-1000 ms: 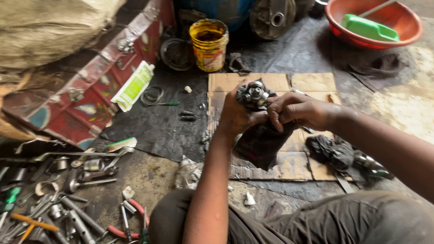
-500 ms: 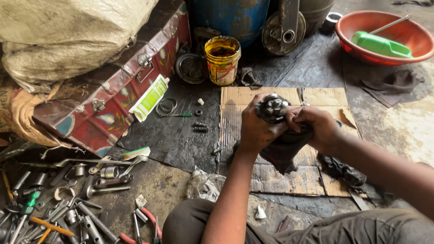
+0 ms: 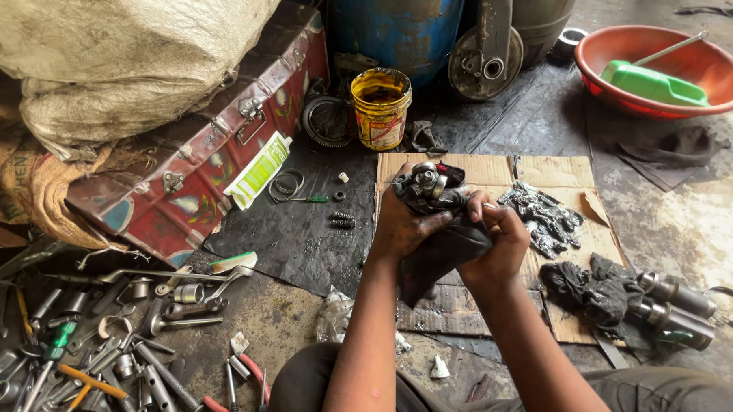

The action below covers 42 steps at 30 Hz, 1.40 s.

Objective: The person cleans grease off a CV axle joint using a cloth and wipes the component while sitting on the floor.

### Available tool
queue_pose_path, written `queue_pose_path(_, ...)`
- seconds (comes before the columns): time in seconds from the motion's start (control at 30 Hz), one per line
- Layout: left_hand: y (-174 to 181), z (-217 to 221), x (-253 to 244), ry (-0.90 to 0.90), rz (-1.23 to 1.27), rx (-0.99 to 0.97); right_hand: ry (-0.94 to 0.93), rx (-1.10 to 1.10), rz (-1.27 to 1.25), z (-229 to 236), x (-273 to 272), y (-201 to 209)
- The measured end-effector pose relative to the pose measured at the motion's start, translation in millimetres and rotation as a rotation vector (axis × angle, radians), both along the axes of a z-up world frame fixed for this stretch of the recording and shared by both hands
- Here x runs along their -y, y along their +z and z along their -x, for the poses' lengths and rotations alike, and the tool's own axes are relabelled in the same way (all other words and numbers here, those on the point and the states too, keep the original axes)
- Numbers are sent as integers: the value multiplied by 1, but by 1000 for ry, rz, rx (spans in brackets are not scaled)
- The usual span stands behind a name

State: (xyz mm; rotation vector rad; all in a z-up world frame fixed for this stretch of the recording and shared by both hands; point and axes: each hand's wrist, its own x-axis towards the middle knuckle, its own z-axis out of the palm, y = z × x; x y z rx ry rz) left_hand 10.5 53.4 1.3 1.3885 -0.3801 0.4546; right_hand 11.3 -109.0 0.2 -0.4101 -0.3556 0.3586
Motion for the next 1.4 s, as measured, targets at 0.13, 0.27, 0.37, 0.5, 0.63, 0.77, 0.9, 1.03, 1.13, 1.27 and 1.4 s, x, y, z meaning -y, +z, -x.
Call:
queue_pose_path(0.13, -2, -3, -5, -147, 208, 20, -5, 16, -25, -8, 19, 14)
queue_pose_path(0.27, 1, -1, -4, -119, 163, -25, -23, -77, -14, -2, 27, 37)
queue_pose_path(0.37, 3, 1, -5, -50, 47, -38, -305, -405, 226, 4, 38, 40)
queue_pose_path(0.5, 8, -1, -1, -73, 95, -11, 200, 13, -284, -3, 61, 19)
queue_pose_path(0.63, 8, 3, -4, -79, 126, -53, 42, -187, -199, 3, 66, 18)
queue_pose_path(0.77, 8, 4, -3, -67, 145, -24, -33, -219, -146, 10, 61, 29)
queue_pose_path(0.9, 12, 5, -6, -70, 114, -11, -12, 42, 65, 9, 65, 27)
queue_pose_path(1.03, 15, 7, -5, -93, 128, 17, -87, 212, 496, -4, 63, 24)
queue_pose_path(1.13, 15, 7, -6, -72, 98, 10, -232, 339, 866, -12, 63, 24)
queue_pose_path(1.27, 13, 7, -7, -78, 100, 4, -476, 672, 1365, -20, 74, 28)
queue_pose_path(1.4, 12, 9, -4, -170, 54, 10, -958, 1389, 1537, -45, 87, 52)
